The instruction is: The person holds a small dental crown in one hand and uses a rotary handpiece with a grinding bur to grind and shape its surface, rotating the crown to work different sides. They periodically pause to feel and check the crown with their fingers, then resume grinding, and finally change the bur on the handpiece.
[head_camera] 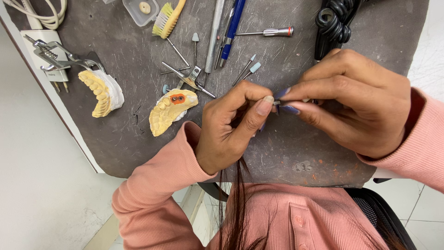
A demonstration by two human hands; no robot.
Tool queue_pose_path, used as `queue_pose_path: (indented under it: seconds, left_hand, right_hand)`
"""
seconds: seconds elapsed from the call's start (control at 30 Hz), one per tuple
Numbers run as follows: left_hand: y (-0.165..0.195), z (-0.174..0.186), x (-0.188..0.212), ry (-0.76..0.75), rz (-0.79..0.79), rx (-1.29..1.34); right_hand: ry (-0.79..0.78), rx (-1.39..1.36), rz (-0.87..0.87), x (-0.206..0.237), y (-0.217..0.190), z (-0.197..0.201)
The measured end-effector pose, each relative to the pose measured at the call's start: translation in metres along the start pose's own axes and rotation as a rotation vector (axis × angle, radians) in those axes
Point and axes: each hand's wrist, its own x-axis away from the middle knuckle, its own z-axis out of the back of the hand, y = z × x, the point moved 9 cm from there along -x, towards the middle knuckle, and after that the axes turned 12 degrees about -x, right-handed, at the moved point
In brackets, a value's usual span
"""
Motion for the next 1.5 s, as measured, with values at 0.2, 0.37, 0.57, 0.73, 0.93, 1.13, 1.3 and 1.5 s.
queue_pose_path:
  seconds: [0.2, 0.37, 0.57, 0.73, 0.93, 1.13, 1.3, 1.5]
  left_hand:
    - [0.003, 0.006, 0.006, 0.045, -0.015, -0.08]
    - [0.016, 0.013, 0.012, 0.118, -0.126, -0.179]
    - [0.015, 0.013, 0.012, 0.07, -0.109, -0.195]
    - [0.017, 0.012, 0.012, 0.085, -0.134, -0.211]
    - [0.015, 0.011, 0.013, 0.091, -0.117, -0.197]
    - [0.013, 0.011, 0.012, 0.111, -0.119, -0.186]
    - [0.012, 0.01, 0.012, 0.103, -0.125, -0.19]
    - [0.012, 0.01, 0.01, 0.119, -0.129, -0.181]
  right_hand:
    - [0.124, -0.267, -0.216, 0.008, 0.012, 0.005]
    - [0.223, -0.646, -0.372, 0.016, 0.03, -0.002]
    - [0.258, -0.826, -0.496, 0.029, 0.05, -0.011]
    - [0.195, -0.826, -0.404, 0.025, 0.044, -0.01]
    - [0.195, -0.874, -0.414, 0.026, 0.046, -0.013]
    - [0.203, -0.931, -0.456, 0.035, 0.052, -0.014]
    - [0.147, -0.847, -0.411, 0.036, 0.052, -0.014]
    - [0.187, -0.921, -0.383, 0.031, 0.045, -0.012]
